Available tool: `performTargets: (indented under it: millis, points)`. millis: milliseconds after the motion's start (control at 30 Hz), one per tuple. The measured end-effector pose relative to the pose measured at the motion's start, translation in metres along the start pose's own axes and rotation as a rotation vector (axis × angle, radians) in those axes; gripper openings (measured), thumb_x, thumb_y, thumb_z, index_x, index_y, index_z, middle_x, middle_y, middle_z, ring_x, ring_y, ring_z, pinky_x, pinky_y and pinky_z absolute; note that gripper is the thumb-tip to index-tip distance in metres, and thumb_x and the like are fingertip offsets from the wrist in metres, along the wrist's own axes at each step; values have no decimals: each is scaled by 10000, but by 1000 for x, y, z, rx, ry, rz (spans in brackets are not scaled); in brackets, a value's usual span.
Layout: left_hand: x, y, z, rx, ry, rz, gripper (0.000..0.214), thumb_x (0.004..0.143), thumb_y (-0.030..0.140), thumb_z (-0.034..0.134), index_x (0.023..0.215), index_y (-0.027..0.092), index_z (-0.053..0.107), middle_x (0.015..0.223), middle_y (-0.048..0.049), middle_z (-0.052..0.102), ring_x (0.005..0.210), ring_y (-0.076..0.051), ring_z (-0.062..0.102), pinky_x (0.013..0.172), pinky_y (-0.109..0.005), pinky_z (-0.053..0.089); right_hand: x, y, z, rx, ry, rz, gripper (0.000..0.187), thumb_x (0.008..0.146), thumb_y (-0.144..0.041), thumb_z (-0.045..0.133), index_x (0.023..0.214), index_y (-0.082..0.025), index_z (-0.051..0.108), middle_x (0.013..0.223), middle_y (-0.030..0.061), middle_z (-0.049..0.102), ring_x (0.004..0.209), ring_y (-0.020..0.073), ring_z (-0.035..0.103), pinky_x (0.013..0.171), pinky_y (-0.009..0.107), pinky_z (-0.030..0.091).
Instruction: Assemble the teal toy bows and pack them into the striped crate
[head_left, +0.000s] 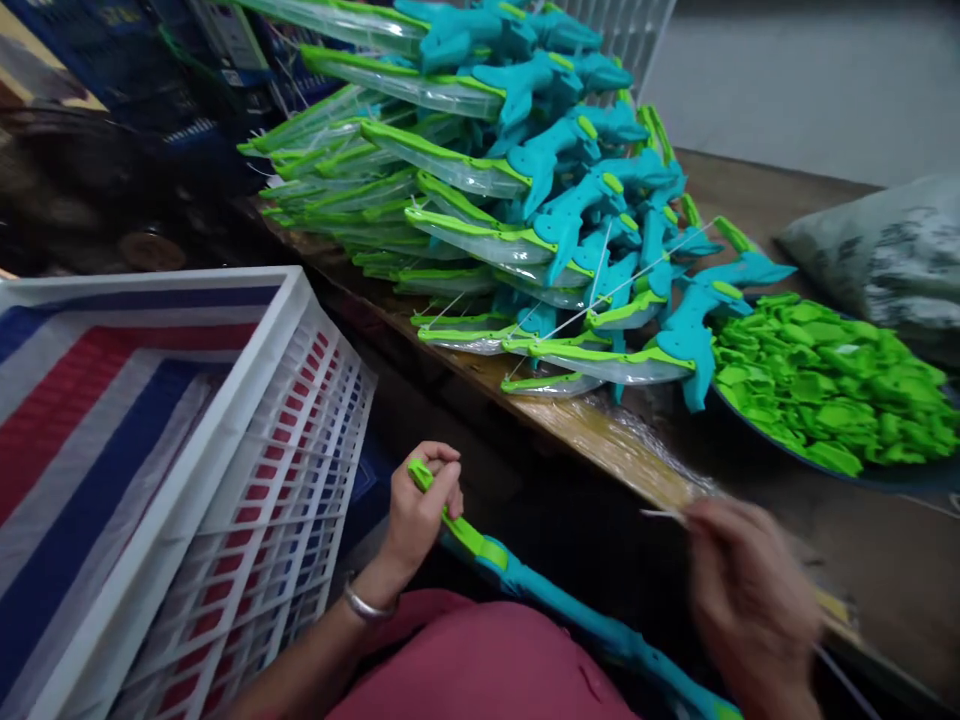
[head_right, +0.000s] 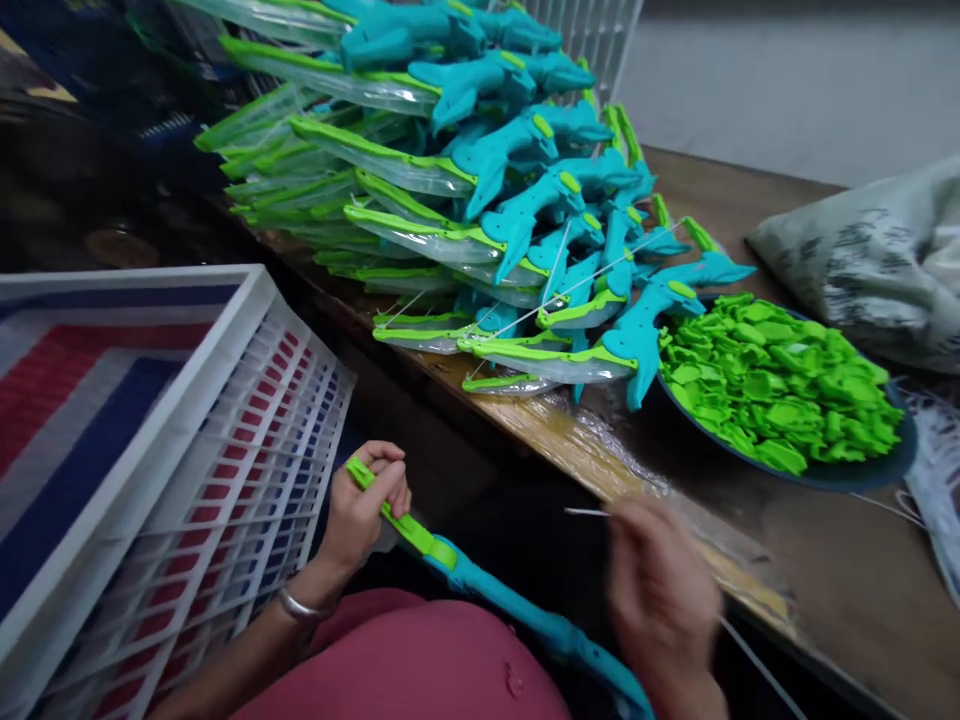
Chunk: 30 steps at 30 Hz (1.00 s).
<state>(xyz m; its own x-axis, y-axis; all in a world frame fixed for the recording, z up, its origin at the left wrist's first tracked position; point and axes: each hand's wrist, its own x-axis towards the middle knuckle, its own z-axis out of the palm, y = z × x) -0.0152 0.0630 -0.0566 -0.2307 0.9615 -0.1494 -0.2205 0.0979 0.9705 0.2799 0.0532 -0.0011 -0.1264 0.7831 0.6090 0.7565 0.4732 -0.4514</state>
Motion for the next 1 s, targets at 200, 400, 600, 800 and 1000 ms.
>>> performTargets:
  millis: [200, 400, 600, 800, 1000]
  points:
    - [-27, 22, -1, 46, -412, 312, 185, 954, 350, 650, 840, 210, 607, 657, 1, 608, 580, -145, 578, 588, -284, 478, 44, -111, 50, 274, -296, -394, 274, 1066, -146, 364, 1009, -120, 631, 804, 45, 625, 684, 154, 508, 594, 291, 384]
    - [-20, 21, -8, -111, -631, 541, 212, 992, 371, 546, 830, 235, 537, 581, 23, 510, 519, -148, 549, 589, -307, 474, 35, -124, 54, 345, -384, -367, 232, 1041, -92, 412, 1032, -72, 642, 840, 68, 606, 747, 162, 471, 633, 299, 357]
    - [-15, 17, -3, -173, -636, 589, 265, 992, 443, 546, 828, 237, 511, 572, 29, 466, 481, -153, 524, 565, -305, 467, 36, -128, 60, 367, -440, -332, 233, 1044, -105, 426, 909, -133, 613, 806, 57, 585, 730, 163, 433, 643, 303, 351]
    - [-14, 15, -3, -203, -636, 626, 202, 987, 359, 542, 835, 234, 496, 570, 38, 421, 471, -141, 467, 548, -294, 442, 35, -131, 64, 392, -436, -325, 240, 1053, -110, 417, 938, -152, 623, 816, 46, 596, 729, 161, 449, 643, 304, 353]
    - [-15, 13, -3, -215, -624, 618, 223, 976, 377, 578, 839, 233, 477, 590, 48, 412, 485, -124, 441, 558, -283, 435, 36, -133, 64, 390, -439, -302, 267, 1078, -155, 395, 927, -162, 615, 760, 19, 559, 701, 149, 463, 614, 294, 350]
